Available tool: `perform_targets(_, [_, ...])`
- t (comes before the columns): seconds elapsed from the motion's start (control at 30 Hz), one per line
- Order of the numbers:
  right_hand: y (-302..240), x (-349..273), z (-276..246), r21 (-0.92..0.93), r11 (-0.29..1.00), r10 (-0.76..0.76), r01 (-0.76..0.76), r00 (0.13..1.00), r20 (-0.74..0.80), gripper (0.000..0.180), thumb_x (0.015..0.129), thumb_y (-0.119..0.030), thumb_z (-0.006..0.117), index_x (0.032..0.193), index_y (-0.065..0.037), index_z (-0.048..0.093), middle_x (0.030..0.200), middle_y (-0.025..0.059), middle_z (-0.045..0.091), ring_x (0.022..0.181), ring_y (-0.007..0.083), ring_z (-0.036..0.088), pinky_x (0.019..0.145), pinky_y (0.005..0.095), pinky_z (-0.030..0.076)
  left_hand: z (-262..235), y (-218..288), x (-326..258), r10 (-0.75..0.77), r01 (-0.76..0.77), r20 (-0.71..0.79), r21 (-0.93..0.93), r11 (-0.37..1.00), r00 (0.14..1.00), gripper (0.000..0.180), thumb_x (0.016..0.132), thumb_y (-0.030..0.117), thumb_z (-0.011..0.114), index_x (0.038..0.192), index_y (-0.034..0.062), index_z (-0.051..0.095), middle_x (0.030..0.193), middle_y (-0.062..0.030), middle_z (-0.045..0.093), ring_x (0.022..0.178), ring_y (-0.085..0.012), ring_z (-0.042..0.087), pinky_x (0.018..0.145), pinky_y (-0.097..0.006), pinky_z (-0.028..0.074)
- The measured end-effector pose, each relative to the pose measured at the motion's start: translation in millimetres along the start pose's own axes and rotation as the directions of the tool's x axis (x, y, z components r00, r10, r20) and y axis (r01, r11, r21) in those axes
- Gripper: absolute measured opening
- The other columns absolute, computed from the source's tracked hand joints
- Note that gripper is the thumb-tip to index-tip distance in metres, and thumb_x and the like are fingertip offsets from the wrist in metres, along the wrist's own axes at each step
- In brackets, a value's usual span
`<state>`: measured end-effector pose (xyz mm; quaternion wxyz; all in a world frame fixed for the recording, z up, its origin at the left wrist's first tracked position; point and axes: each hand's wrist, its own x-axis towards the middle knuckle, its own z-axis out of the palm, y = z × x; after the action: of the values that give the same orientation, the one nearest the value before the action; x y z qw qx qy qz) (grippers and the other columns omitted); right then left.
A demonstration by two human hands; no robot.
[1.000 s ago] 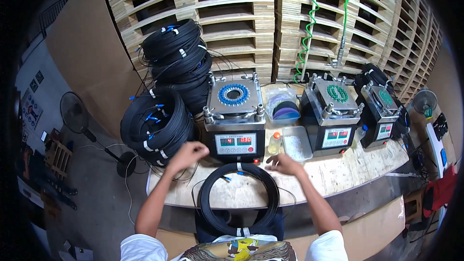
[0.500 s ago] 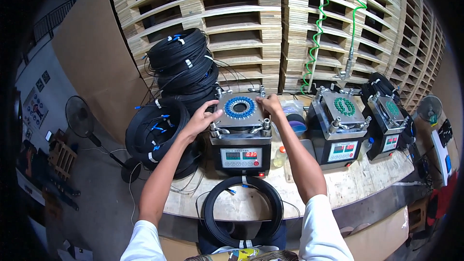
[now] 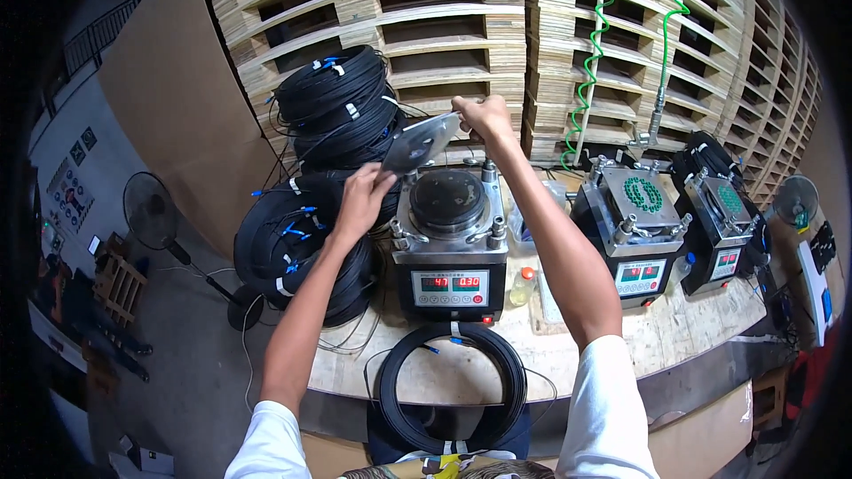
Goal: Polishing the ends of fiber optic cables using a specialized polishing machine.
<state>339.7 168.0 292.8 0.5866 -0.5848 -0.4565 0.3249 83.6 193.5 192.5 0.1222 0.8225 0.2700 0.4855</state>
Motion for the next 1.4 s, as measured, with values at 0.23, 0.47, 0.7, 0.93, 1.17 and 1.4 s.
perform_targets(0.23, [23.6, 31.9, 15.2, -0.276, 0.960, -0.089, 0.057, 0.991, -0.104, 0.035, 0.083, -0.029, 0.072, 0.061, -0.003, 0.066, 0.053, 0.0050, 0.060, 0.043, 0.0096, 0.048, 0.041, 0.0305, 0.035, 33.3, -22.1, -10.7, -0.057, 0.057, -0.032, -0.010, 0.998, 0.998, 0.017, 0.093, 0.006, 0.063, 0.098, -0.0087, 0.068, 0.097, -0.0237, 0.068, 0.090, -0.0393, 0.067, 0.079, -0.041, 0.051])
perform_targets(0.47, [-1.8, 23.3, 31.2, -0.417, 0.909, -0.087, 0.028, 0.988, -0.125, 0.046, 0.081, -0.042, 0.074, 0.063, 0.000, 0.073, 0.061, 0.0104, 0.070, 0.064, 0.0230, 0.071, 0.068, 0.0399, 0.055, 32.3, -18.2, -17.8, -0.160, 0.159, -0.011, -0.071, 0.985, 0.987, 0.020, 0.094, 0.010, 0.061, 0.098, -0.0089, 0.065, 0.090, -0.0266, 0.065, 0.084, -0.0412, 0.066, 0.071, -0.041, 0.048])
perform_targets(0.7, [17.0, 37.3, 40.1, -0.501, 0.864, -0.113, 0.046, 0.988, -0.102, 0.044, 0.081, -0.039, 0.073, 0.062, 0.000, 0.071, 0.057, 0.0085, 0.067, 0.057, 0.0191, 0.067, 0.064, 0.0361, 0.054, 56.1, -52.5, -24.6, -0.258, 0.258, 0.022, 0.008, 0.966, 0.966, 0.024, 0.093, 0.015, 0.066, 0.106, -0.0054, 0.067, 0.096, -0.0251, 0.070, 0.092, -0.0412, 0.069, 0.075, -0.041, 0.052])
perform_targets(0.93, [36.9, 60.8, 52.6, -0.495, 0.862, -0.138, 0.106, 0.990, -0.028, 0.046, 0.084, -0.043, 0.070, 0.063, -0.002, 0.070, 0.058, 0.0086, 0.068, 0.058, 0.0186, 0.068, 0.065, 0.0366, 0.054, 60.9, -59.6, -28.9, -0.386, 0.387, -0.008, 0.006, 0.922, 0.922, 0.034, 0.093, 0.025, 0.069, 0.101, -0.0080, 0.071, 0.096, -0.0306, 0.068, 0.095, -0.0382, 0.071, 0.075, -0.041, 0.052])
perform_targets(1.17, [65.4, 99.9, 61.5, -0.465, 0.866, -0.171, 0.184, 0.983, 0.071, 0.042, 0.090, -0.046, 0.064, 0.092, -0.006, 0.076, 0.076, 0.0136, 0.073, 0.081, 0.0320, 0.073, 0.077, 0.0452, 0.054, 66.6, -60.3, -23.2, -0.434, 0.432, -0.006, -0.092, 0.897, 0.901, 0.043, 0.093, 0.030, 0.071, 0.083, -0.0115, 0.066, 0.069, -0.0155, 0.066, 0.069, -0.0162, 0.063, 0.061, -0.038, 0.044])
perform_targets(1.4, [75.4, 71.6, 51.6, -0.331, 0.869, -0.306, 0.369, 0.925, 0.227, 0.027, 0.095, -0.019, 0.065, 0.105, 0.005, 0.069, 0.075, 0.0126, 0.071, 0.062, 0.0168, 0.068, 0.060, 0.0340, 0.054, 63.9, -73.2, -29.9, -0.503, 0.504, 0.057, -0.193, 0.842, 0.862, 0.047, 0.094, 0.037, 0.070, 0.077, -0.0060, 0.065, 0.066, 0.0014, 0.058, 0.066, -0.0080, 0.049, 0.059, -0.036, 0.042])
